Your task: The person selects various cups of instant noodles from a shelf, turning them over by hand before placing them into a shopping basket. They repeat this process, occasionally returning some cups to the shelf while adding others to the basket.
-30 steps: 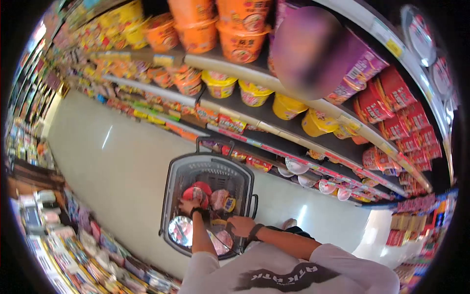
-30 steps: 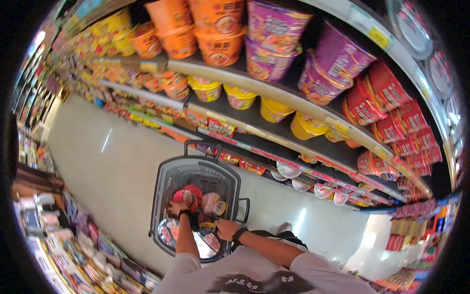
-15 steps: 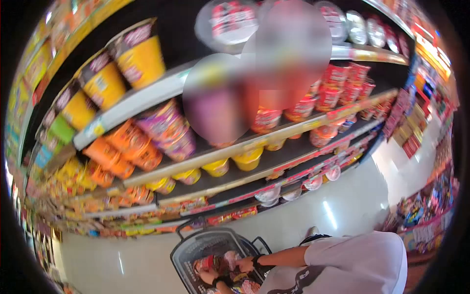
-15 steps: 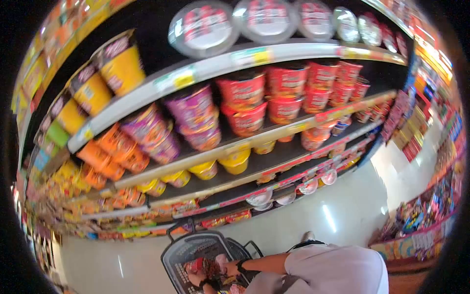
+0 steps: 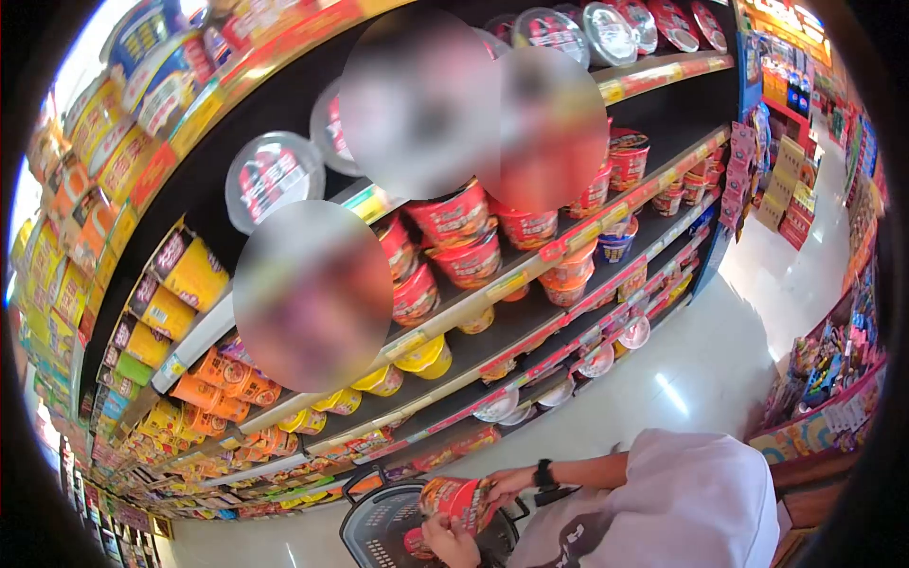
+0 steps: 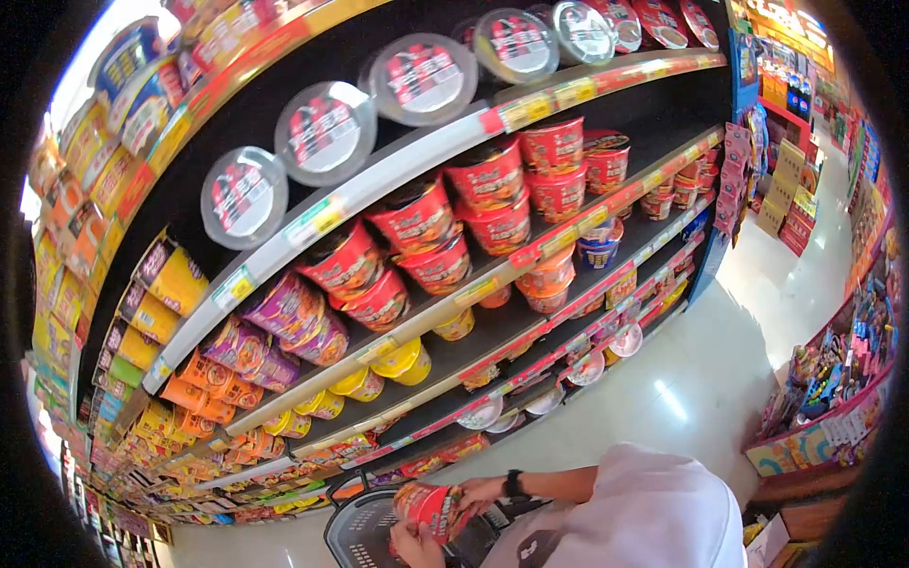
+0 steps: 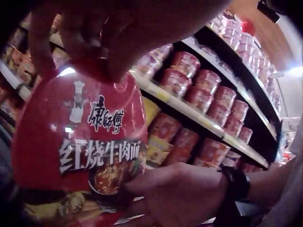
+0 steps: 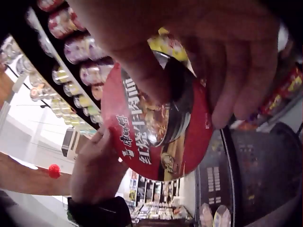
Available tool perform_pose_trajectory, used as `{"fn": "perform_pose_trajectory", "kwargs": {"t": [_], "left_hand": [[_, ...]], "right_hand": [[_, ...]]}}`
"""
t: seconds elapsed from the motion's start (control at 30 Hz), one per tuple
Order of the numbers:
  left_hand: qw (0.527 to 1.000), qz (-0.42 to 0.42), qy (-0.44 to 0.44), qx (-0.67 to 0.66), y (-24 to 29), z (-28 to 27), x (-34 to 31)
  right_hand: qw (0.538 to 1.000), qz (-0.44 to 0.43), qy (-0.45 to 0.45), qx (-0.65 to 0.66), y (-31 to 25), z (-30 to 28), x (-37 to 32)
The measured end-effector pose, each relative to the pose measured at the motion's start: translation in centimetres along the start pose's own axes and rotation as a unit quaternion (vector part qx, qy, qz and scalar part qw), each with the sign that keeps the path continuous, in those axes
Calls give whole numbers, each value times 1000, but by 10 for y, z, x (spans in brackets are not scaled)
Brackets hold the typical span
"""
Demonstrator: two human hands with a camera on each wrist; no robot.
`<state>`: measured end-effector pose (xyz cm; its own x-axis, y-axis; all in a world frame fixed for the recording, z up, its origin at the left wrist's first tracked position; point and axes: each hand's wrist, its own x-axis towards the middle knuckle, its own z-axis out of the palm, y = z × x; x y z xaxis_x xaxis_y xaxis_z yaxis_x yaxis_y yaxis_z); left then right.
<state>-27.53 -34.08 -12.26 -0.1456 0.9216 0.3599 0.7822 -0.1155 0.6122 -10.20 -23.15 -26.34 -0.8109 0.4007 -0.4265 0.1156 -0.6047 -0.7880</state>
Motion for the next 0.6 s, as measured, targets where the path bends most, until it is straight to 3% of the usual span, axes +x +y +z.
{"fn": "perform_pose_trajectory", "kwargs": {"t": [0.03,0.07,0.1,0.17,0.2,0.27,0.4,0.47,0.53,0.6], "left_hand": [[1000,16,-1,9,14,9,-1],[998,-11,-21,-62,23,24,4],[989,-40,-41,-133,29,45,11],[940,-128,-111,-298,51,78,17],[931,-88,-144,-325,76,86,22],[902,-3,-205,-380,133,105,39],[883,217,-275,-312,230,140,55],[872,271,-266,-308,267,168,53],[842,206,-307,-394,293,206,39],[796,138,-359,-467,317,229,34]], "right_hand": [[999,27,33,-14,-3,-5,-15],[995,-42,86,-21,-28,-15,-83],[989,-65,133,-30,-11,-38,-99],[979,-101,173,-47,-26,-55,-174],[970,-136,201,-1,-30,-58,-209],[949,-110,295,11,-25,-75,-265],[910,-178,338,162,-9,-81,-362],[879,-219,372,205,3,-68,-395],[834,-275,435,198,1,-49,-422],[807,-274,515,97,5,-44,-448]]}}
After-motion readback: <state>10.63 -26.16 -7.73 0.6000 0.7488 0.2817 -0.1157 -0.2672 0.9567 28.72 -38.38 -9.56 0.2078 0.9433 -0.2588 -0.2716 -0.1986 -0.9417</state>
